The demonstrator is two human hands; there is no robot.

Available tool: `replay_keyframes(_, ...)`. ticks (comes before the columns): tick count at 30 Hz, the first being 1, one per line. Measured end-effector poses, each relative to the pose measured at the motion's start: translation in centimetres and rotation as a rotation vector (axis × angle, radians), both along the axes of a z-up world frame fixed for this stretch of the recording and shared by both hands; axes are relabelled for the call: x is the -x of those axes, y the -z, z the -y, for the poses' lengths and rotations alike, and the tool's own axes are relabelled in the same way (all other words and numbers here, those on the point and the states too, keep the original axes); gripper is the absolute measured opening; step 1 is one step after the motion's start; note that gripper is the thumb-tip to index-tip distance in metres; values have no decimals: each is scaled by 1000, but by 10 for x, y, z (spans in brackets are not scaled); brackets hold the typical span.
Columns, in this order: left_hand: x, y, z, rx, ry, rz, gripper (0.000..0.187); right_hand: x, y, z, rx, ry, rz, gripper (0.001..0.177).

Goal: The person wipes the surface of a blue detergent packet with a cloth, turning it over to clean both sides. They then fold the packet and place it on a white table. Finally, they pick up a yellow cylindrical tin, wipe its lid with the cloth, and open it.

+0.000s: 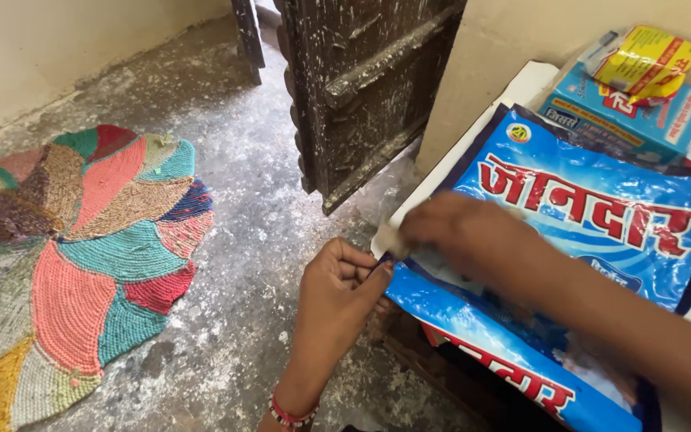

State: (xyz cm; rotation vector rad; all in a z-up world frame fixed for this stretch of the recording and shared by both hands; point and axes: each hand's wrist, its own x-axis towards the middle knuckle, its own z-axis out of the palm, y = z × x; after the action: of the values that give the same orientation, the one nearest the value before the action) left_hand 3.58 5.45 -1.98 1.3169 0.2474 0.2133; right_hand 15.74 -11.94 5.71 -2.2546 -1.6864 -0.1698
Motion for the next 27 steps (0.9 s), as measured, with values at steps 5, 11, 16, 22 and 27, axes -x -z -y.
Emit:
replay_keyframes(5, 3, -1, 0, -18, -8, -20, 19, -48, -12, 13, 174, 395, 100, 25)
replay_keyframes(11, 2, -3, 3, -14, -28, -57, 20, 10, -1, 11, 74, -23, -30, 31)
replay_keyframes(16, 0, -1, 2, -7, -26, -29, 21, -16, -1, 15, 55, 24, 16, 30)
replay_keyframes(22, 0, 2, 2, 8, -33, -53, 20, -68, -14, 38, 92, 421, 196, 36)
replay_keyframes(27, -2, 7, 2, 20, -45, -48, 21, -6, -4, 20, 102, 203, -37, 37)
